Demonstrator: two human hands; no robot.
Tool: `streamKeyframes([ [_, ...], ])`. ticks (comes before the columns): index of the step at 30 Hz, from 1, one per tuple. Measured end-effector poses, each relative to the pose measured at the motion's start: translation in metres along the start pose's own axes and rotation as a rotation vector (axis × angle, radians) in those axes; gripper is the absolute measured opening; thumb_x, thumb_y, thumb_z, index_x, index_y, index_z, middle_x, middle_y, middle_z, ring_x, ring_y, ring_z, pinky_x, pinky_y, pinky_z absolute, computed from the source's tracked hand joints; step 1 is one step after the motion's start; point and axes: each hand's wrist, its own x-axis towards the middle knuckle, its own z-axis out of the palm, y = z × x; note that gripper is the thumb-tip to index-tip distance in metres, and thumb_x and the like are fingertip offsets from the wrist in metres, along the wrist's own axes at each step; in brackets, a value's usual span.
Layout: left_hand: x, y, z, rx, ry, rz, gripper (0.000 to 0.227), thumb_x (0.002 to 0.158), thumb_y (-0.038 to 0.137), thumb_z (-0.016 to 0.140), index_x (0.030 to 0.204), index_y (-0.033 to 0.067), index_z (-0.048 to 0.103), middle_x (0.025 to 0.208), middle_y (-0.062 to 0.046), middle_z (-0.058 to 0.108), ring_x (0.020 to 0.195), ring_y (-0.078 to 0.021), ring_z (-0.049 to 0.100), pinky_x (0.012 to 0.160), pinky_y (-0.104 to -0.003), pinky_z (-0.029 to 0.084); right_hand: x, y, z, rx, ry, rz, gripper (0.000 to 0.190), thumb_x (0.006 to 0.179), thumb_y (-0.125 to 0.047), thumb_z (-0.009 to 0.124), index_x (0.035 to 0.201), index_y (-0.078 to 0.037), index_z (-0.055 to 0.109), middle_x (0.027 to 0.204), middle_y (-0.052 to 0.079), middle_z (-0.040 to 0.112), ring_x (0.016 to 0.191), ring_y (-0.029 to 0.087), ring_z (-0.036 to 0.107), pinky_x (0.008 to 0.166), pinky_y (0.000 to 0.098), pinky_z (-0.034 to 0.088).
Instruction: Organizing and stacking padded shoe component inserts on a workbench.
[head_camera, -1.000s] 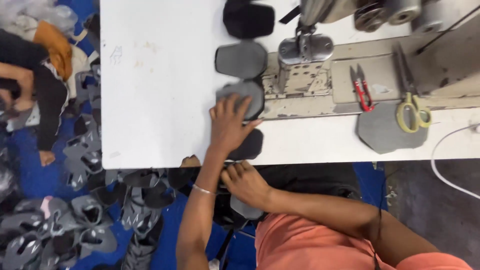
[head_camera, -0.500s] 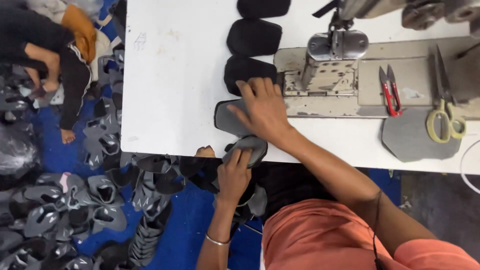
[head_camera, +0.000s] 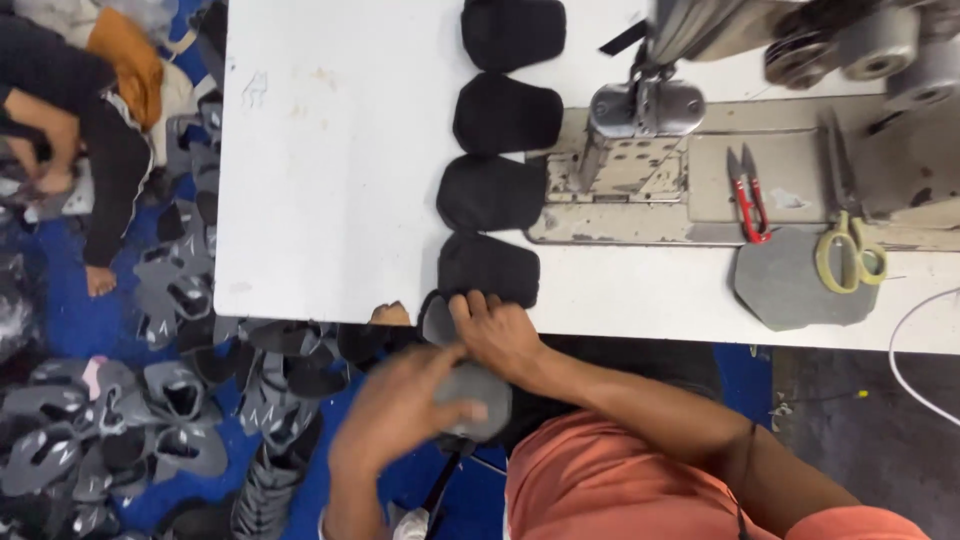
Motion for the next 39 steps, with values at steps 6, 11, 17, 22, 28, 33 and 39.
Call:
streamKeyframes([
  [6, 0.123, -0.001, -0.031, 0.116, 0.700, 0.287, 0.058, 0.095, 0.047, 0.072, 0.134, 0.0054, 0.062, 0.120, -0.015, 0.065, 0.111, -0.0343, 0.061, 0.093, -0.047, 0.052, -0.021, -0.014, -0.004, -0.024, 0.123, 0.007, 0.018, 0.079, -0.013, 0.065, 0.093, -0.005, 0.057, 0.083, 0.011, 0.061, 0.069, 0.027, 0.066, 0.047, 0.0358, 0.052],
  [11, 0.223, -0.043, 0.025, 0.361, 0.831, 0.443, 0.048, 0.097, 0.038, 0.069, 0.132, 0.0057, 0.062, 0.127, -0.018, 0.058, 0.112, -0.0396, 0.055, 0.089, -0.052, 0.049, -0.055, -0.014, 0.000, 0.014, -0.004, -0.008, 0.019, 0.080, -0.013, 0.065, 0.095, -0.005, 0.058, 0.082, 0.012, 0.060, 0.070, 0.028, 0.066, 0.046, 0.0374, 0.052],
  [17, 0.180, -0.065, 0.081, 0.306, 0.682, 0.196, 0.020, 0.108, 0.029, 0.064, 0.111, 0.0088, 0.066, 0.107, -0.011, 0.065, 0.091, -0.0292, 0.066, 0.068, -0.043, 0.056, -0.041, 0.012, -0.088, 0.520, -0.081, 0.014, 0.019, 0.097, -0.023, 0.064, 0.102, -0.005, 0.064, 0.089, 0.016, 0.065, 0.070, 0.037, 0.066, 0.060, 0.0466, 0.054],
  [22, 0.108, -0.065, 0.114, 0.329, 0.796, 0.315, 0.018, 0.093, 0.019, 0.065, 0.104, 0.0051, 0.067, 0.097, -0.012, 0.064, 0.081, -0.0314, 0.068, 0.058, -0.040, 0.053, 0.018, 0.053, -0.098, 0.529, 0.329, 0.102, 0.021, 0.091, -0.021, 0.069, 0.104, -0.006, 0.067, 0.093, 0.015, 0.069, 0.081, 0.038, 0.069, 0.067, 0.0455, 0.056],
  [28, 0.037, -0.036, 0.140, 0.130, 0.760, 0.139, 0.017, 0.100, 0.023, 0.068, 0.100, 0.0064, 0.067, 0.088, -0.012, 0.063, 0.075, -0.0323, 0.067, 0.059, -0.042, 0.054, 0.081, 0.042, -0.092, 0.046, 0.538, 0.141, 0.060, 0.087, -0.047, 0.069, 0.125, -0.001, 0.062, 0.111, 0.021, 0.062, 0.101, 0.038, 0.063, 0.079, 0.0477, 0.053],
  [33, 0.005, -0.037, 0.129, 0.094, 0.347, -0.059, 0.030, 0.093, 0.039, 0.070, 0.095, 0.0090, 0.070, 0.092, -0.011, 0.069, 0.073, -0.0367, 0.069, 0.061, -0.046, 0.055, 0.077, 0.031, -0.034, -0.205, 0.459, 0.048, 0.052, 0.082, -0.051, 0.060, 0.111, -0.007, 0.060, 0.105, 0.016, 0.061, 0.097, 0.034, 0.063, 0.076, 0.0475, 0.053],
  [39, 0.011, -0.012, -0.015, 0.058, 0.367, 0.079, 0.039, 0.085, 0.046, 0.076, 0.101, 0.0104, 0.076, 0.075, -0.014, 0.070, 0.070, -0.0321, 0.070, 0.064, -0.045, 0.054, 0.019, 0.009, 0.014, 0.044, 0.160, 0.056, 0.020, 0.088, -0.017, 0.066, 0.103, -0.006, 0.058, 0.087, 0.012, 0.062, 0.076, 0.029, 0.069, 0.057, 0.0395, 0.055],
])
